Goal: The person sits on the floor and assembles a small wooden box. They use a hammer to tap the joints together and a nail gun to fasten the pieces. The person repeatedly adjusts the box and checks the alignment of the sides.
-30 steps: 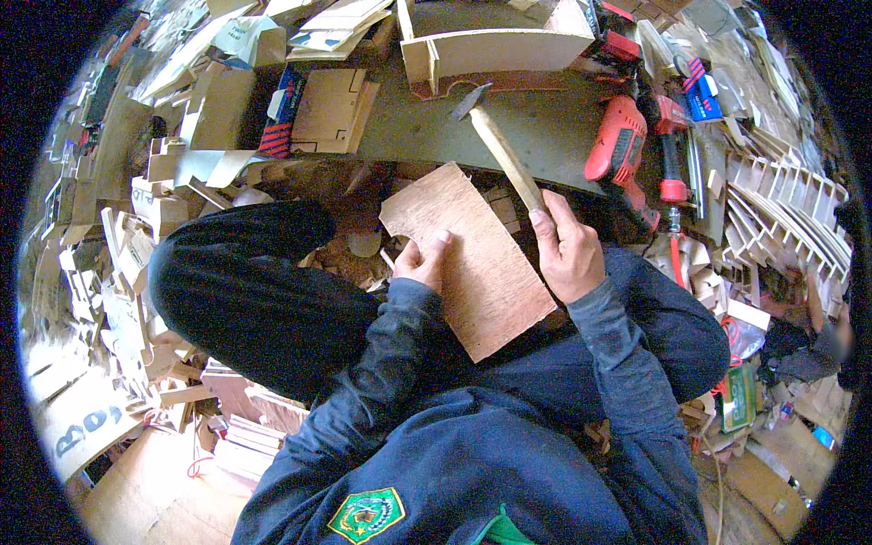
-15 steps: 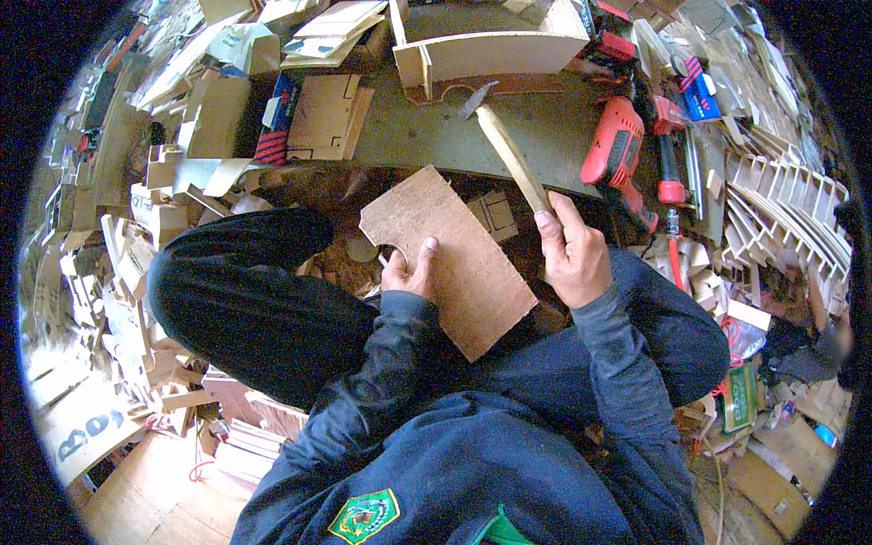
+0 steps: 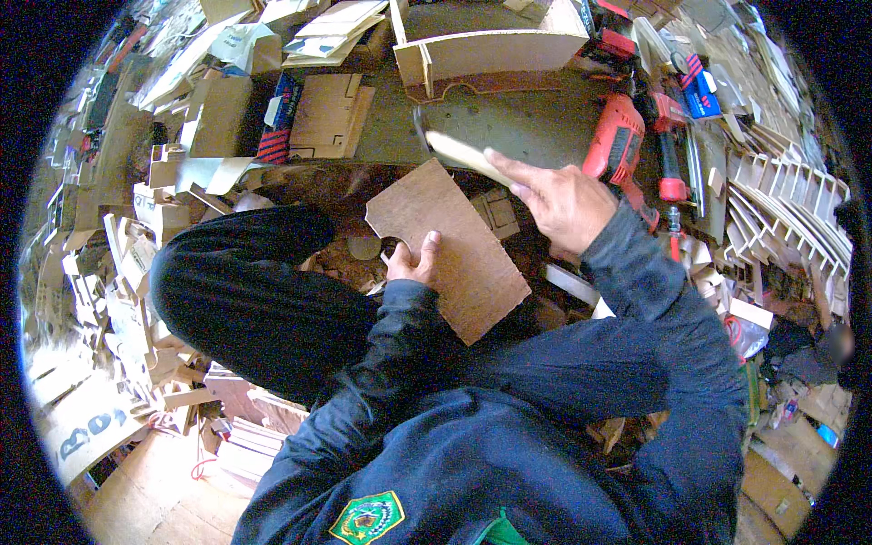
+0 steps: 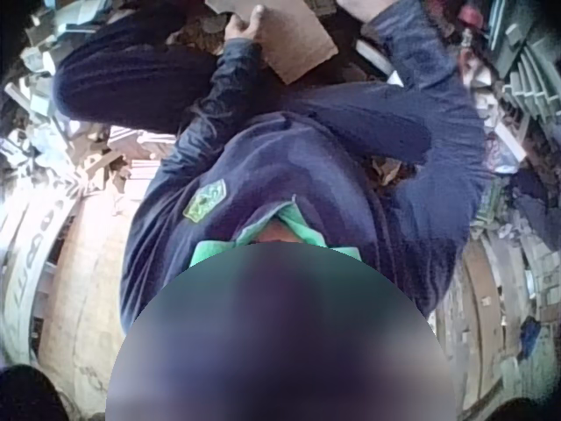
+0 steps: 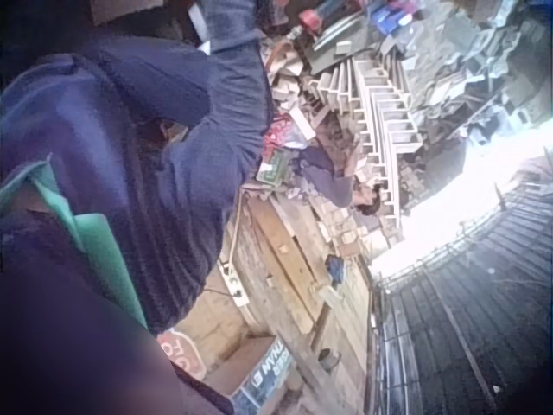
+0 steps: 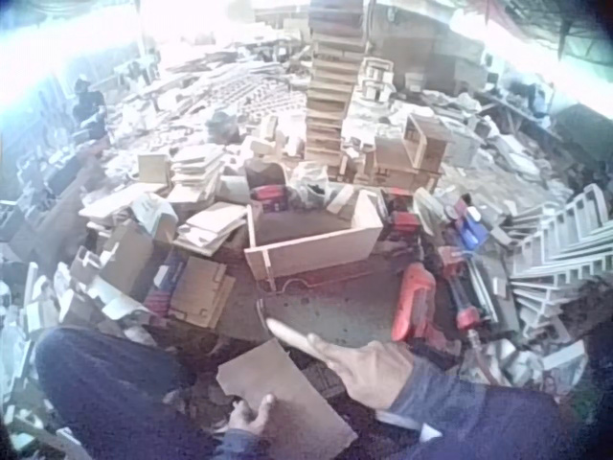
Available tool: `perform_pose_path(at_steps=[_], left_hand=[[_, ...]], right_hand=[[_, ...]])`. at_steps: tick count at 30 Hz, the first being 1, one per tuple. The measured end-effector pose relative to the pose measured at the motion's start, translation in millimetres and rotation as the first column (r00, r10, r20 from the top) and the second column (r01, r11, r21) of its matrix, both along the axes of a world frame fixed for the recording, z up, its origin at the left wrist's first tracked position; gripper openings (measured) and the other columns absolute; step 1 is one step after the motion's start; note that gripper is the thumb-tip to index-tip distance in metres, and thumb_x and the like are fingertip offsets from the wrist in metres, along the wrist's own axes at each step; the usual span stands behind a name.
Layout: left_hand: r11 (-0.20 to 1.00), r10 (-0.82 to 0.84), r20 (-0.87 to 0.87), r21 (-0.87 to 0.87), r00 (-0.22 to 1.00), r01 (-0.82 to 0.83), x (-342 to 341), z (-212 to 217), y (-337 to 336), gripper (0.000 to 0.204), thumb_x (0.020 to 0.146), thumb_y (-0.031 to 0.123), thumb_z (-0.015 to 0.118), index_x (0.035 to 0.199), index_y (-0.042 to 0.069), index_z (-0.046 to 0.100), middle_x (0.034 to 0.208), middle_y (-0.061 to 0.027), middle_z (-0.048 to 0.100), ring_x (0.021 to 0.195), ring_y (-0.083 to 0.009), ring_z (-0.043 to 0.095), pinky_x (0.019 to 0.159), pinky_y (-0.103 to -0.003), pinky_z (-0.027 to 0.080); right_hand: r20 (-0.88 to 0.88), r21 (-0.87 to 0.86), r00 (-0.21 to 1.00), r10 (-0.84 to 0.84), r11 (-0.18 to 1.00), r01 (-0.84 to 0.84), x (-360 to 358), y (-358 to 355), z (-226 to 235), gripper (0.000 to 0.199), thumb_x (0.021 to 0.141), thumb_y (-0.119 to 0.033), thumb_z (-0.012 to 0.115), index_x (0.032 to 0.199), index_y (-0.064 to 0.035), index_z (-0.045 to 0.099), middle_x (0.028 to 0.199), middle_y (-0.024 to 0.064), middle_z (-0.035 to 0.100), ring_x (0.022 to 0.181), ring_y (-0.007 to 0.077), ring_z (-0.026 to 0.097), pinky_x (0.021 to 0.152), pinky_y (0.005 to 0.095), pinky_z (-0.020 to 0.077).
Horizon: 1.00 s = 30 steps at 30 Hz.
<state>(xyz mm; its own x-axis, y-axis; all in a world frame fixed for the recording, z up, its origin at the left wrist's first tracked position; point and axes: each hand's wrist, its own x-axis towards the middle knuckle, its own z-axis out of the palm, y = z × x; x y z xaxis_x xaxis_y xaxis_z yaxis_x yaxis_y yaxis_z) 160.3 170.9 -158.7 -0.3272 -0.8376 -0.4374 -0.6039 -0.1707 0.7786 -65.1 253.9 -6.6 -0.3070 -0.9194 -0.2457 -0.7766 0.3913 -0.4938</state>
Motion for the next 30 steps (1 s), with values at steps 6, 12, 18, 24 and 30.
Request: perform_pose_path(at_steps=[6, 12, 18, 24, 30], left_hand=[[1.000, 0.031, 0.066, 0.004, 0.997, -0.031, -2, -3, 6, 0.058, 0.084, 0.054, 0.071, 0.083, -0.001, 0.057, 0.073, -0.0100, 0.062, 0.065, -0.0172, 0.055, 0.059, -0.036, 0.046], [0.998, 0.012, 0.049, 0.063, 0.999, -0.015, 0, -12, 6, 0.046, 0.087, 0.044, 0.072, 0.087, 0.000, 0.058, 0.076, -0.0075, 0.064, 0.064, -0.0161, 0.058, 0.056, -0.032, 0.047], [0.969, 0.122, -0.065, 0.226, 0.990, -0.104, 2, -23, 5, 0.031, 0.090, 0.031, 0.071, 0.095, 0.003, 0.062, 0.083, -0.0038, 0.066, 0.064, -0.0125, 0.058, 0.053, -0.029, 0.046], [0.919, 0.290, -0.350, 0.362, 0.891, -0.157, -2, -1, 7, 0.036, 0.089, 0.025, 0.072, 0.114, 0.000, 0.064, 0.108, -0.0065, 0.069, 0.091, -0.0147, 0.063, 0.080, -0.027, 0.050], [0.917, 0.267, -0.278, 0.368, 0.923, -0.154, -5, 14, -2, 0.056, 0.086, 0.032, 0.074, 0.121, -0.008, 0.057, 0.114, -0.0129, 0.067, 0.101, -0.0201, 0.063, 0.092, -0.030, 0.047]], right_hand=[[-0.033, -0.202, 0.999, 0.016, 0.979, -0.022, -18, -23, 10, 0.042, 0.095, -0.021, 0.055, 0.136, -0.0264, 0.054, 0.089, 0.0251, 0.065, 0.074, 0.0405, 0.065, 0.068, 0.0471, 0.0526], [0.036, 0.050, 0.993, 0.116, 0.992, -0.118, -19, -20, 7, 0.043, 0.097, -0.018, 0.049, 0.141, -0.0188, 0.049, 0.117, 0.0208, 0.063, 0.091, 0.0389, 0.066, 0.081, 0.0444, 0.0527], [0.277, -0.136, 0.936, -0.216, 0.956, 0.261, 17, 17, -10, 0.047, 0.097, -0.007, 0.047, 0.144, -0.0147, 0.045, 0.132, 0.0189, 0.057, 0.113, 0.0317, 0.063, 0.089, 0.0347, 0.0517], [0.073, -0.199, 0.981, -0.181, 0.961, 0.192, 40, 37, -47, 0.050, 0.095, -0.007, 0.051, 0.144, -0.0160, 0.045, 0.125, 0.0175, 0.060, 0.083, 0.0364, 0.068, 0.070, 0.0402, 0.0543], [0.098, -0.310, 0.978, -0.185, 0.928, 0.207, 35, 36, -54, 0.053, 0.093, -0.009, 0.055, 0.144, -0.0209, 0.046, 0.118, 0.0173, 0.063, 0.071, 0.0383, 0.064, 0.065, 0.0443, 0.0527]])
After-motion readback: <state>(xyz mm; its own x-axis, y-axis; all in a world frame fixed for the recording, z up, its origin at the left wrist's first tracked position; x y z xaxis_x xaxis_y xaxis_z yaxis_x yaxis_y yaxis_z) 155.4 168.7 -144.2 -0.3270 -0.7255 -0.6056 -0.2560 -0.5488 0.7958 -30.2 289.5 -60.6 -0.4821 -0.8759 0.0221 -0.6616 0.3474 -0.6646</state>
